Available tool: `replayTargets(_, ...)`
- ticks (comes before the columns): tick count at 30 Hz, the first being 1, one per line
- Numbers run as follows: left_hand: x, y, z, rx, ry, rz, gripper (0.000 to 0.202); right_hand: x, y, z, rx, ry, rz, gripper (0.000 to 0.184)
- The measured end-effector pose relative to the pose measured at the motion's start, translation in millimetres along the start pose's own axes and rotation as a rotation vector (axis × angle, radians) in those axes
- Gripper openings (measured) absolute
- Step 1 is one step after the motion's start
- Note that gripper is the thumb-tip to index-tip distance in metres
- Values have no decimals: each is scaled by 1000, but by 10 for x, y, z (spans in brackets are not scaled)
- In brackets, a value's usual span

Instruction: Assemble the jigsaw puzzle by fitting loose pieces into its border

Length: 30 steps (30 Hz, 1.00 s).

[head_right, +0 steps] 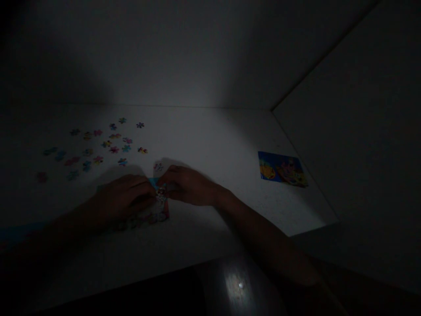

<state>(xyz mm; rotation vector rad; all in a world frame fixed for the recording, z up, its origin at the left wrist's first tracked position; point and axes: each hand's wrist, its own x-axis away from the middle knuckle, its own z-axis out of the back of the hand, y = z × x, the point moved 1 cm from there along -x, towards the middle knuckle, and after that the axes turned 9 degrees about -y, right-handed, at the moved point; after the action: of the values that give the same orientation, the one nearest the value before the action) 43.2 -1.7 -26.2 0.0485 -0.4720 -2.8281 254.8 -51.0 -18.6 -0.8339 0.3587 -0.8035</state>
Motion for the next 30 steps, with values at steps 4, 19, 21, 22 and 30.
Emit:
replayTargets(4, -18, 17, -19, -9, -40, 38, 30, -5, -2, -1, -7, 0, 3, 17)
replayTargets(19, -17, 53, -64, -76, 71, -29, 25, -8, -5, -1, -26, 0, -5, 16)
replayTargets(21, -9, 67, -54, -95, 78, -42, 25, -11, 0, -5, -25, 0, -4, 16)
replayTargets(22, -6, 75, -48, -111, 79, -48, 25, -12, 3, -7, -23, 2, -4, 16)
replayTargets(30, -19, 136, -25, -190, 55, -17, 25, -8, 9, -14, -28, 13, -6, 16)
